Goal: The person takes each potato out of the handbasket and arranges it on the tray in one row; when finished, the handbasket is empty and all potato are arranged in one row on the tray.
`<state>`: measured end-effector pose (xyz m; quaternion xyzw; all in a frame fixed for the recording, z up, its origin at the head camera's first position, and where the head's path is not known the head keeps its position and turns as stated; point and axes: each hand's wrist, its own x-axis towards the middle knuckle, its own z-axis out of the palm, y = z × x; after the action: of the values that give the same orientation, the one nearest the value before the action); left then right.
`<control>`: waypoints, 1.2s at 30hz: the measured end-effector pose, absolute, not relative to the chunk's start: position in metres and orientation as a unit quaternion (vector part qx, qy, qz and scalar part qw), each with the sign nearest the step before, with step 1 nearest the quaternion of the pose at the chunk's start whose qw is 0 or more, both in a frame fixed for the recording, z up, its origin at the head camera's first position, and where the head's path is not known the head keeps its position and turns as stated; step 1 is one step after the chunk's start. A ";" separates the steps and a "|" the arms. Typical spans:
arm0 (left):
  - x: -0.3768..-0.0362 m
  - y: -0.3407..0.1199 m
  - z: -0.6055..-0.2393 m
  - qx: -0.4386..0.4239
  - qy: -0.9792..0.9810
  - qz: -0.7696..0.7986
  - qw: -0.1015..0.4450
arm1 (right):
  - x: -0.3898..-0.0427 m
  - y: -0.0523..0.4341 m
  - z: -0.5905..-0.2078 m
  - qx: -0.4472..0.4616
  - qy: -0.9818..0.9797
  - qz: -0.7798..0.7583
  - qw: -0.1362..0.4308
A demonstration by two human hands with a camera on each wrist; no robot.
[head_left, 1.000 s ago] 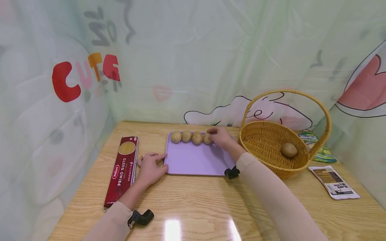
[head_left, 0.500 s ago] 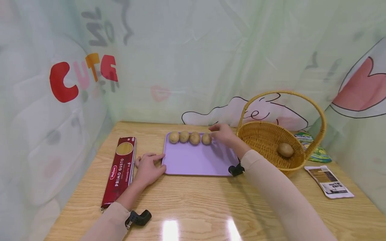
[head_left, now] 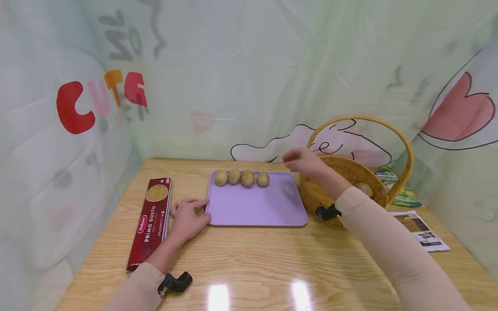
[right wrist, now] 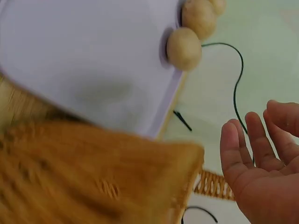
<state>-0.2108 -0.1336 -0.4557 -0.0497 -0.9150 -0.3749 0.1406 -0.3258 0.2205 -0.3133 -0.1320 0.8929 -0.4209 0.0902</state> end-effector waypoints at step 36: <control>-0.207 -0.134 -0.450 -0.045 -0.914 -0.380 0.134 | -0.329 0.370 -0.288 -0.043 0.977 -0.208 0.030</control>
<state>-0.2066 -0.1344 -0.4496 -0.0449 -0.9143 -0.3796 0.1343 -0.3291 0.3705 -0.2875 -0.0432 0.9766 -0.2085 0.0304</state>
